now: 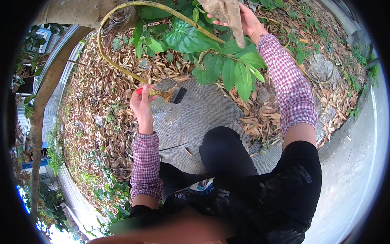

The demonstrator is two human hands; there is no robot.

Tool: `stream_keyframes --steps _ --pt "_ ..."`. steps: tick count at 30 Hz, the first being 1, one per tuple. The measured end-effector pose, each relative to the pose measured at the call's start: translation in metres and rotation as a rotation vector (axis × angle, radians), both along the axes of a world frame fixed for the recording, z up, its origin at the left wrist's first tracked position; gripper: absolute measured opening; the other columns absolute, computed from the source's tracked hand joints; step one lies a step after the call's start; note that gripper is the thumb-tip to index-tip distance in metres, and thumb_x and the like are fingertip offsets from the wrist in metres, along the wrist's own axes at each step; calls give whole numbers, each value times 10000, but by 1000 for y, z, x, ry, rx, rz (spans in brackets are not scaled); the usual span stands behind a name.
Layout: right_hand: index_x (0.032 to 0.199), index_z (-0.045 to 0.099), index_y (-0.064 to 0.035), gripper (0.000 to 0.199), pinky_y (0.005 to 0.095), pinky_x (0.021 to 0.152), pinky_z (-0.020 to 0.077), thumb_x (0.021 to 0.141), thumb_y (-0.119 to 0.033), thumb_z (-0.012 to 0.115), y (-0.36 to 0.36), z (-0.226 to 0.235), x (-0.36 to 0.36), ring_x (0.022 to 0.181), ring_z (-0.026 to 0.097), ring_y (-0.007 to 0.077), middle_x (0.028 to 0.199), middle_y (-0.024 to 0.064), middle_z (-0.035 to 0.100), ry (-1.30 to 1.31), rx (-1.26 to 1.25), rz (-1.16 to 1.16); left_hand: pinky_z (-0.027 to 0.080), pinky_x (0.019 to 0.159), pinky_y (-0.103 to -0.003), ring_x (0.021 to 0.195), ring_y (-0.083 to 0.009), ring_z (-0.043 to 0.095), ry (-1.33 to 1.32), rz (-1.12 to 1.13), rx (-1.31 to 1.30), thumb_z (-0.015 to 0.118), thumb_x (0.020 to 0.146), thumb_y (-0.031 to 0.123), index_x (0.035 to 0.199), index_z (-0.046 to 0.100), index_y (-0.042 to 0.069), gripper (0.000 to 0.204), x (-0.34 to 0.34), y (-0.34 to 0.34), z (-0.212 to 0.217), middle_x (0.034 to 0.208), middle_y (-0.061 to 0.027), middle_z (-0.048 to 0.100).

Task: Cleaning and maintaining outdoor equipment pipes and surfaces using a brush.

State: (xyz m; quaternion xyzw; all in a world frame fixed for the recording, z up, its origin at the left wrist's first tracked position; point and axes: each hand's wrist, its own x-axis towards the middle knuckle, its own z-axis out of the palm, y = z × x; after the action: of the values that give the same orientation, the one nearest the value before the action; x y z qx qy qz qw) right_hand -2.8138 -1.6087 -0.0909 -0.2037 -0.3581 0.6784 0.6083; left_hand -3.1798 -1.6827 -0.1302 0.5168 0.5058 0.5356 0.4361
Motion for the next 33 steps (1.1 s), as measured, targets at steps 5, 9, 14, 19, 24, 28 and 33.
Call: stream_keyframes --steps 5,9,14,19,24,28,33 --pt "1224 366 -46 542 418 834 408 859 -447 349 -13 26 -20 979 493 298 1141 133 473 -11 -133 -56 465 568 -196 745 -92 554 13 139 -68 518 835 176 935 549 11 196 -35 10 -73 865 -70 596" --pt "1267 310 -80 572 437 903 350 851 -471 346 -8 22 -25 1078 423 308 1231 132 391 55 -120 -60 391 581 -194 681 -46 477 -54 212 -133 520 835 147 944 547 46 151 -47 22 -116 801 16 542" --pt "1275 307 -123 590 416 904 338 833 -510 356 36 -34 7 1110 386 279 1271 95 352 442 362 478 415 621 -222 749 -75 476 -129 163 -285 513 837 137 1016 500 71 191 -46 49 -158 882 8 520" --pt "1234 369 -141 568 393 858 361 825 -535 345 21 -19 -4 1053 420 257 1222 75 409 196 -26 -13 429 645 -229 782 -88 494 -129 117 -324 512 836 138 1019 501 85 191 -40 63 -164 896 6 531" --pt "1215 390 -115 519 388 849 363 839 -474 377 6 8 -19 1035 431 236 1179 89 441 258 -291 -303 449 600 -221 758 -81 523 -72 119 -316 519 832 165 907 552 77 120 -35 71 -172 852 -1 577" --pt "1231 335 -49 512 493 900 344 878 -414 269 30 -41 11 1018 462 360 1178 180 414 350 -271 -307 452 576 -215 738 -78 522 -70 139 -326 529 827 184 888 552 60 140 -25 72 -171 826 -4 576" --pt "1208 361 -45 443 493 892 352 895 -340 258 41 -76 27 1025 457 363 1168 184 422 359 -243 -296 433 533 -206 652 -81 519 -24 201 -311 569 798 163 857 558 32 144 -25 74 -173 757 -15 574"
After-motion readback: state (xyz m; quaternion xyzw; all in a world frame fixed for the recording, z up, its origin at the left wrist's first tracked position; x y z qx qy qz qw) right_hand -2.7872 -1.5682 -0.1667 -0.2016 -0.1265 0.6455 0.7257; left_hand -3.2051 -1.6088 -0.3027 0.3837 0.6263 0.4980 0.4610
